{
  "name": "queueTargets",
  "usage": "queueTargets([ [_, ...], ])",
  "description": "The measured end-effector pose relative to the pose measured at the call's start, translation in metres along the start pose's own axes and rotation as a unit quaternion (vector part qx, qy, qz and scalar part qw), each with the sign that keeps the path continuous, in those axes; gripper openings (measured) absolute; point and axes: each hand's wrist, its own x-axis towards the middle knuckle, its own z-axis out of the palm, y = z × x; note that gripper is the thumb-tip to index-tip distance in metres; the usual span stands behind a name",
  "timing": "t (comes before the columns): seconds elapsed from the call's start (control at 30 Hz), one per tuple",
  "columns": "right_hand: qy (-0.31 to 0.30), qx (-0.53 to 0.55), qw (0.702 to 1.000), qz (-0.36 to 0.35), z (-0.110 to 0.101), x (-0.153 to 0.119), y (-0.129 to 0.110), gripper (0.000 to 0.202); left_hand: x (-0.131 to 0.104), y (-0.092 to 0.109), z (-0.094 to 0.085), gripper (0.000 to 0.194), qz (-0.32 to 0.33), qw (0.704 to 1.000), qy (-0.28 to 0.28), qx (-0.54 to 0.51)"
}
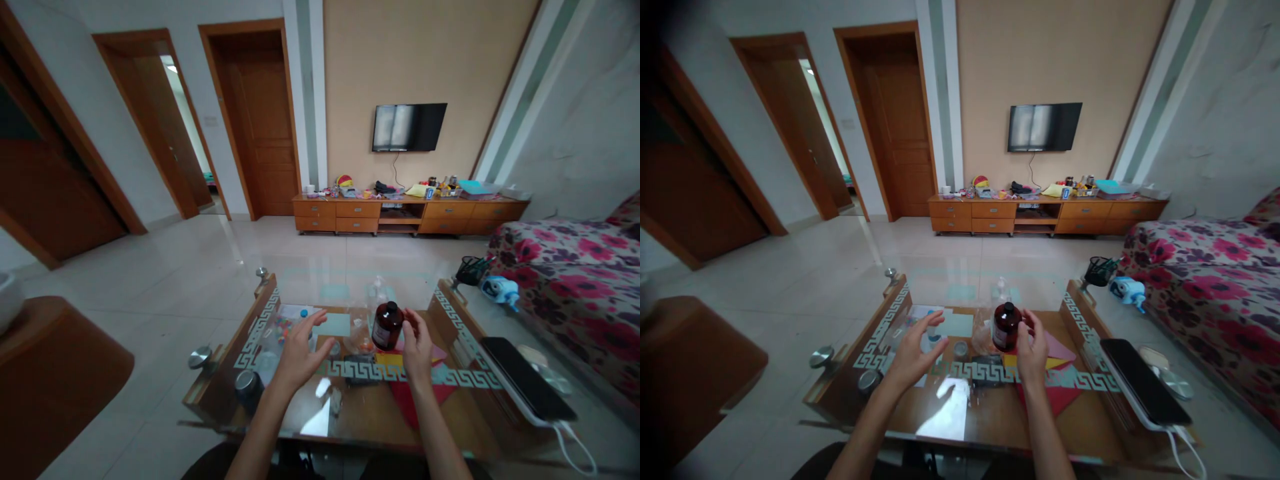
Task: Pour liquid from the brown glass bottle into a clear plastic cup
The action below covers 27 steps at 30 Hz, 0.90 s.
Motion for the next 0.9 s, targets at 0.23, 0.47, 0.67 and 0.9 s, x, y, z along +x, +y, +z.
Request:
queueTargets([
  [0.23,-0.05,-0.029,0.998,0.009,0.002,0.011,0.016,0.049,-0.021,-0.029,0.037,0.046,-0.046,0.998,0.018,-0.041],
  [0.47,-0.115,-0.042,0.992,-0.007,0.012,0.006,0.01,0.044,-0.017,-0.035,0.05,0.049,-0.03,0.999,-0.018,-0.036],
  [0.67,-0.292,-0.111,0.948,-0.053,0.024,-0.014,-0.009,0.043,-0.019,-0.034,0.05,0.063,0.0,0.998,-0.056,-0.008],
  [0.9,-0.444,-0.164,0.867,-0.158,0.037,-0.034,-0.029,0.071,-0.02,-0.042,0.05,0.077,-0.089,0.995,0.034,-0.031],
])
